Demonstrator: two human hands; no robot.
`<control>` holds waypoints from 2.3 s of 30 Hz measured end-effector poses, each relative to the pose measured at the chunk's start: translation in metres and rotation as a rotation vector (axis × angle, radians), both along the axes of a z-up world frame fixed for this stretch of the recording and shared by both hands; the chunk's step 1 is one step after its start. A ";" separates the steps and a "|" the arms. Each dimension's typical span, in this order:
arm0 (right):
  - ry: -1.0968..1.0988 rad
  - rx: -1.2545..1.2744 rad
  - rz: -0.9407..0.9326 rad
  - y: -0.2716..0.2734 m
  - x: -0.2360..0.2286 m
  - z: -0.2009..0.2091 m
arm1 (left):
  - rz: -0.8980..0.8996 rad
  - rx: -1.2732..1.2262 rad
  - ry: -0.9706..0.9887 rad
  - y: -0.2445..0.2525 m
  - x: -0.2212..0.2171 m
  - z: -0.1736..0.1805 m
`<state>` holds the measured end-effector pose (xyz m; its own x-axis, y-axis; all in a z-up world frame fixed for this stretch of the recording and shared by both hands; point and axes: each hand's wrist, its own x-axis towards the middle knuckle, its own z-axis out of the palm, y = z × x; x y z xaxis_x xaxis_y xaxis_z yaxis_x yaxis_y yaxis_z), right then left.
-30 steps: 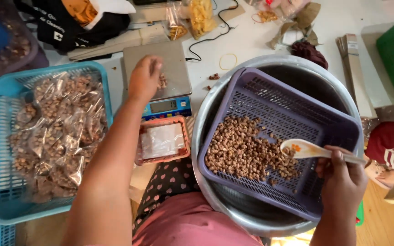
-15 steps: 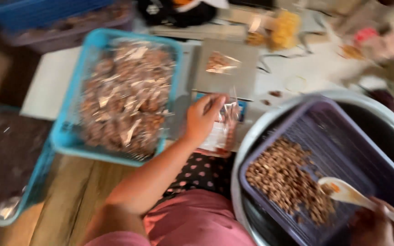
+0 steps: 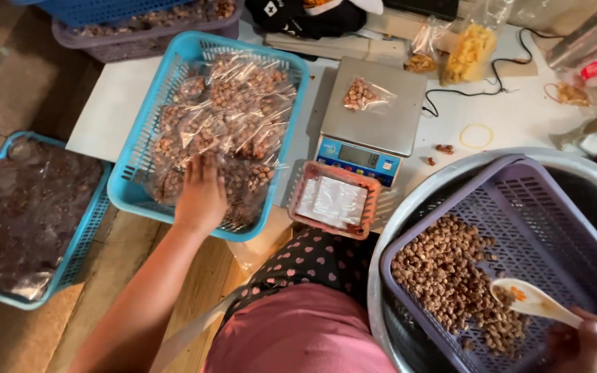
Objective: Packaging peanuts into small plastic bags by scooping them from a basket and weighing them on a digital scale.
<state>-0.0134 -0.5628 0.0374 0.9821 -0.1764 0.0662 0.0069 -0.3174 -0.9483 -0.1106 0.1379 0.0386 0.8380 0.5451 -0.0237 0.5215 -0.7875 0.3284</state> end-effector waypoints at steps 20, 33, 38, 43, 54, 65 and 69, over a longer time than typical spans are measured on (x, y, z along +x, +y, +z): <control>0.510 -0.193 -0.183 0.150 -0.002 0.004 | -0.866 0.015 0.269 -0.152 0.110 -0.002; 0.070 0.056 -0.051 0.157 0.009 0.105 | -0.353 -1.319 -0.232 -0.224 0.127 0.084; -0.077 0.093 -0.084 0.161 0.009 0.153 | -0.736 -1.561 -0.160 -0.277 0.111 0.089; -0.380 -0.043 0.242 0.149 -0.006 0.165 | -1.038 -1.170 -0.159 -0.302 0.118 0.092; -0.331 -0.171 0.061 0.142 -0.023 0.155 | -1.053 -1.420 -0.213 -0.296 0.132 0.087; 0.567 -0.565 -0.302 0.135 -0.054 0.074 | -0.643 -0.311 -0.745 -0.161 0.222 0.011; 0.425 -0.402 -0.306 0.140 -0.056 0.061 | -0.579 0.120 -0.360 -0.147 0.270 -0.007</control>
<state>-0.0694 -0.4230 0.0983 0.8466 -0.4942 -0.1978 -0.4890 -0.5752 -0.6558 0.1590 -0.0094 0.0320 0.9391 -0.0105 0.3434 -0.1186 -0.9480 0.2952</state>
